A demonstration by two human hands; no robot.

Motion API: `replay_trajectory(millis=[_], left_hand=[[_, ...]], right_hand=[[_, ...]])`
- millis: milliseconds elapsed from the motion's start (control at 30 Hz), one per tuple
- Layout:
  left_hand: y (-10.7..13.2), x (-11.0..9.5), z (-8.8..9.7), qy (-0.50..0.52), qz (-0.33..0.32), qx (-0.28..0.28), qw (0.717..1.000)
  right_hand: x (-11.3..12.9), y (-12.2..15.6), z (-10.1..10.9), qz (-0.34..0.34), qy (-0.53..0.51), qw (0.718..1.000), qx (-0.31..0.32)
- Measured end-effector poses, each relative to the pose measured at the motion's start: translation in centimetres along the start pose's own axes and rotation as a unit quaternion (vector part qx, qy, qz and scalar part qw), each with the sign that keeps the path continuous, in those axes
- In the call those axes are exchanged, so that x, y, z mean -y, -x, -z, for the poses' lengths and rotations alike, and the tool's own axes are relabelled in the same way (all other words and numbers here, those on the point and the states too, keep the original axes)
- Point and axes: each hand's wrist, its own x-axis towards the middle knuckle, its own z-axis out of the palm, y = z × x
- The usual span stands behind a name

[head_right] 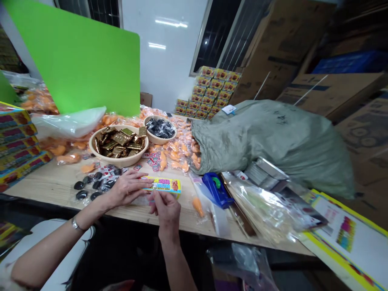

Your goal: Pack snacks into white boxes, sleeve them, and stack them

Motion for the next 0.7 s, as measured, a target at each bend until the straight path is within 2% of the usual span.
replay_trajectory(millis=[133, 267, 333, 433, 533, 633, 700], left_hand=[[-0.2, -0.2, 0.8, -0.037, 0.0, 0.065, 0.997], [-1.1, -0.6, 1.5, -0.077, -0.045, 0.151, 0.984], [-1.8, -0.9, 1.6, -0.085, -0.041, 0.17, 0.981], [-2.7, -1.7, 1.2, -0.088, -0.002, 0.149, 0.985], [-3.1, -2.3, 0.3, -0.093, 0.049, 0.101, 0.989], [-3.1, -2.3, -0.5, -0.095, 0.073, 0.079, 0.99], [-3.2, -2.4, -0.8, -0.104, 0.087, 0.106, 0.985]], right_hand=[[-1.1, -0.7, -0.3, -0.023, -0.025, 0.999, -0.039], [-0.8, -0.4, -0.7, -0.056, -0.044, 0.996, -0.058], [-0.5, -0.4, -1.0, -0.075, -0.079, 0.992, -0.06], [-0.4, -0.5, -0.7, -0.118, -0.178, 0.977, -0.021], [-0.9, -0.4, 0.5, -0.2, -0.269, 0.942, 0.032], [-2.5, 0.6, 2.1, -0.303, -0.273, 0.91, 0.081], [-3.5, 1.6, 3.3, -0.317, -0.235, 0.914, 0.09]])
